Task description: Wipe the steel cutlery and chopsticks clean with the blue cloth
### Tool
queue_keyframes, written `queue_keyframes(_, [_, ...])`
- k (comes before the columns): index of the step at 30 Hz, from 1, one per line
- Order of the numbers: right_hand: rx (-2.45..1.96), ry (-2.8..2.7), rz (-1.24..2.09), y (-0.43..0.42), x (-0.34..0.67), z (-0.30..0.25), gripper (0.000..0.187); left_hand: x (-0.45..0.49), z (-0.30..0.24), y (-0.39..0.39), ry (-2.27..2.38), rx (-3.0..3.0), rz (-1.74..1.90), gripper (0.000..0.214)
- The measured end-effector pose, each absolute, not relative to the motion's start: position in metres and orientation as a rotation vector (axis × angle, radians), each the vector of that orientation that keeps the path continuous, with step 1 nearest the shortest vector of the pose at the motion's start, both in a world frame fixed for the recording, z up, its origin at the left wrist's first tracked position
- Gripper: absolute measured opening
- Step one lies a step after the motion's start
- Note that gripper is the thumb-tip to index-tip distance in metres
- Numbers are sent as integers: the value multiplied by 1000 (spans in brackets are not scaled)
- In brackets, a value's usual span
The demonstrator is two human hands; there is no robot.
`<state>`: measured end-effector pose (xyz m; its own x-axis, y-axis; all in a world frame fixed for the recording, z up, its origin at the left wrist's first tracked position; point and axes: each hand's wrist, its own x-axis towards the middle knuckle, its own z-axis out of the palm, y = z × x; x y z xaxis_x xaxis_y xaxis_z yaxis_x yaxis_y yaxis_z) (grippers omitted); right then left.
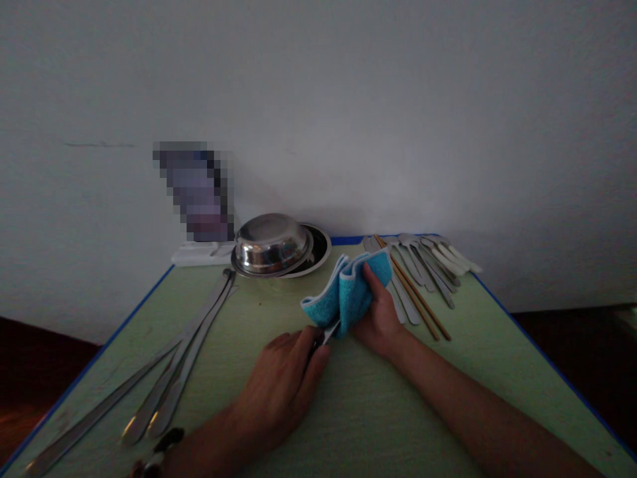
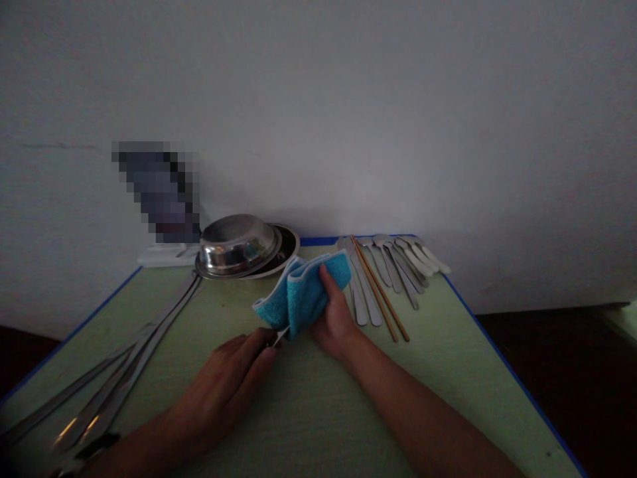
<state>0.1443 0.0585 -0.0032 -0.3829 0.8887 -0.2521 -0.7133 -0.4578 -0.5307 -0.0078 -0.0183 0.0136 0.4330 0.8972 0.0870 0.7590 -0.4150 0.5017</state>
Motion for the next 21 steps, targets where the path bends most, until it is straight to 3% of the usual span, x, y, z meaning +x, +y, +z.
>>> queue_keyframes(10, [-643,-403,1987,58,142,-1,30,-7,9,-15,1513,2383,409,25])
queue_keyframes(21, [-603,-380,1944,60,144,-3,55,-6,12,-14,1466,2323,391,29])
